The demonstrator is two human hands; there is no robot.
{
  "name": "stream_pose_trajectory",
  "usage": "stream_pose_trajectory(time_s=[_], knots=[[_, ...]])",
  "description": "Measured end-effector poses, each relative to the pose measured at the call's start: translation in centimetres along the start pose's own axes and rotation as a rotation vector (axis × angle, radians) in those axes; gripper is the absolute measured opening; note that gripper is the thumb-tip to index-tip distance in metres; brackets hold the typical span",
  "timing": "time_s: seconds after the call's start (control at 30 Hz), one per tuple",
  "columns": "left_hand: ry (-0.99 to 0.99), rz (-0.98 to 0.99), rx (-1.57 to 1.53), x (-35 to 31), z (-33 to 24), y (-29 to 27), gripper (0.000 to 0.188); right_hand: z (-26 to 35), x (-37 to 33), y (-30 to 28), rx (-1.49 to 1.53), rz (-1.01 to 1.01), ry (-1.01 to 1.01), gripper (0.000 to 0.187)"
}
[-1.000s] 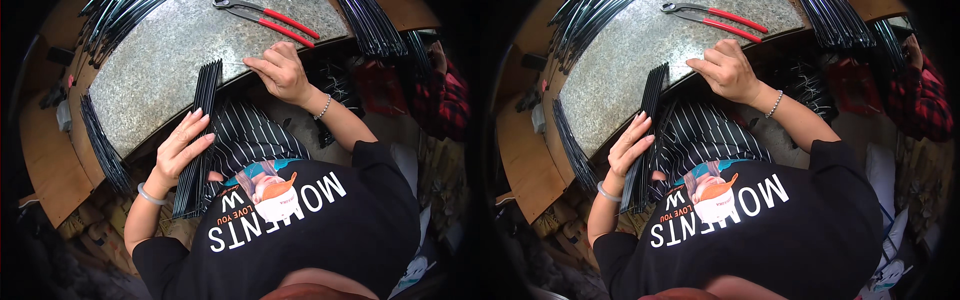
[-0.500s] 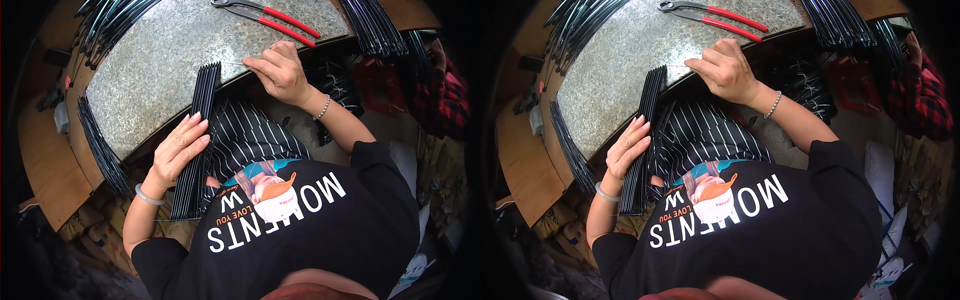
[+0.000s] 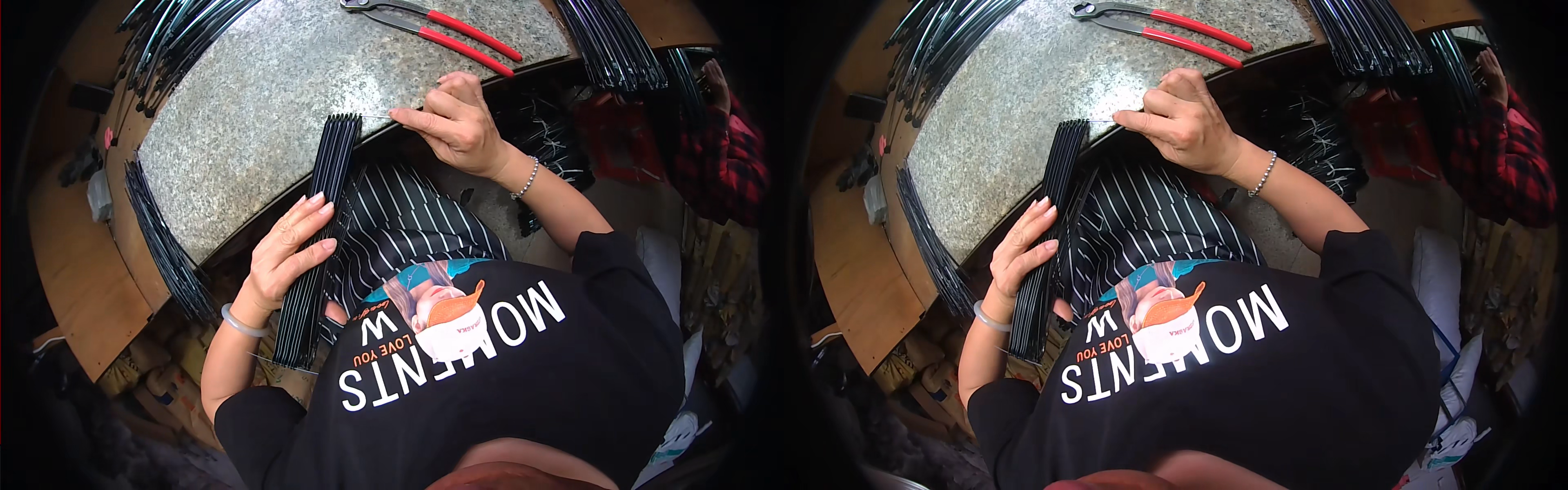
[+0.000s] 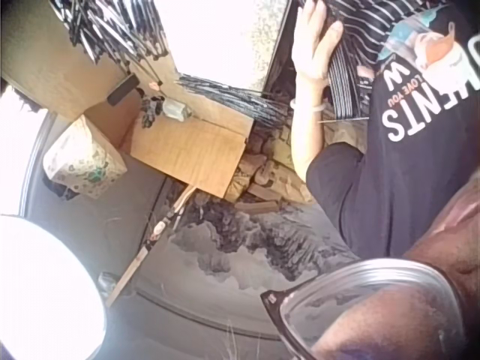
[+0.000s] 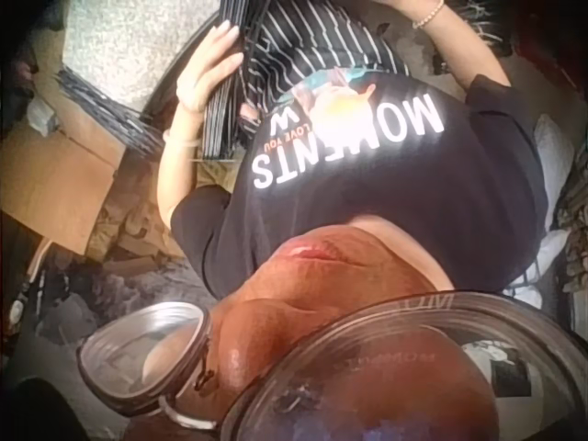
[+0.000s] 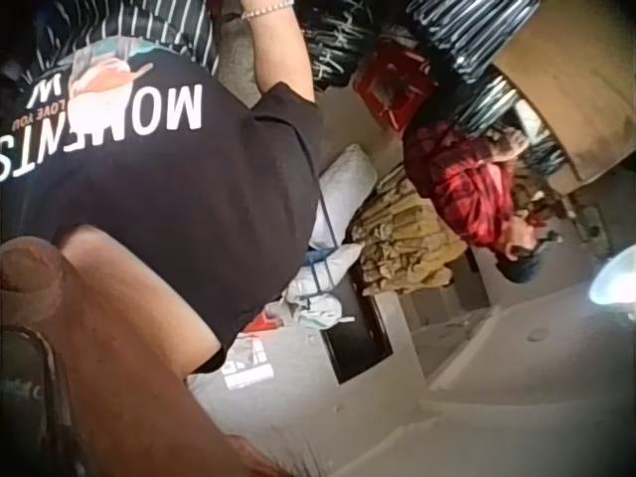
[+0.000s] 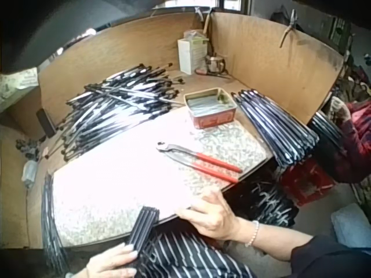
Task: Assembling small black rods and plastic fittings into completed units at a workbench.
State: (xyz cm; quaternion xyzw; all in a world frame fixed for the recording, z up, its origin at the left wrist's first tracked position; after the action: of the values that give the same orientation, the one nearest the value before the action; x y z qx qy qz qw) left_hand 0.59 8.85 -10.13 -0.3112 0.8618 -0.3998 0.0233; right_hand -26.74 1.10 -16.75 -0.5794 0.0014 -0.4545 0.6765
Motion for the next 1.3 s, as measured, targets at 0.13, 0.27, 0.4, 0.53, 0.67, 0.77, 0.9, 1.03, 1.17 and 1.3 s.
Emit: stream_pose_trajectory(time_s=[0.13, 0.27, 0.4, 0.53, 0.67, 0.77, 0.9, 1.03, 1.17, 1.3], knots=[[0.026, 0.031, 0.0, -0.1, 0.3, 0.0, 0.032, 0.2, 0.0, 0.2, -0.013, 0.009, 0.01, 0.028], [0.037, 0.043, 0.005, 0.0, 0.4, -0.1, 0.032, 0.8, 0.0, 0.8, -0.043, -0.027, 0.033, 0.026], [0.039, 0.044, -0.018, 0.0, 0.3, 0.0, 0.031, 1.0, -0.3, 1.2, -0.09, -0.045, 0.064, 0.029], [0.052, 0.058, -0.019, -0.3, 0.8, -0.1, 0.029, 1.1, -0.2, 1.3, -0.06, -0.06, 0.058, 0.031], [0.063, 0.085, -0.014, -0.3, 0.6, -0.2, 0.028, 0.6, -0.4, 1.0, -0.031, -0.04, 0.046, 0.031], [0.068, 0.095, -0.007, -0.3, 0.5, -0.2, 0.027, 1.1, -0.3, 1.6, -0.095, -0.033, 0.073, 0.033], [0.067, 0.098, 0.013, -0.4, 0.6, -0.2, 0.027, 1.4, -0.8, 1.7, -0.112, -0.005, 0.109, 0.035], [0.067, 0.104, 0.028, -0.2, 0.3, -0.5, 0.027, 1.4, -0.2, 1.3, -0.097, -0.008, 0.088, 0.035], [0.064, 0.098, 0.011, -0.4, 0.5, -0.3, 0.028, 0.9, -0.3, 1.3, -0.073, -0.003, 0.053, 0.036], [0.068, 0.107, 0.007, -0.5, 0.6, -0.3, 0.028, 1.5, -0.2, 1.9, -0.115, -0.007, 0.076, 0.038]])
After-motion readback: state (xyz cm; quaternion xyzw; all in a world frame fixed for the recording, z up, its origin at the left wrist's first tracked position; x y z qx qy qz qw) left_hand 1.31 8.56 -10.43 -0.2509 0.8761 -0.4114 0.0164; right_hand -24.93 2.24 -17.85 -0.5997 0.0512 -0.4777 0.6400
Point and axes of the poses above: each hand's wrist, its own x-axis towards the middle knuckle, its own y-axis out of the palm, z = x × y, the point moved 1 cm from there along x, towards the middle knuckle, and after that the axes turned 12 degrees about z, right-handed, at the moved point
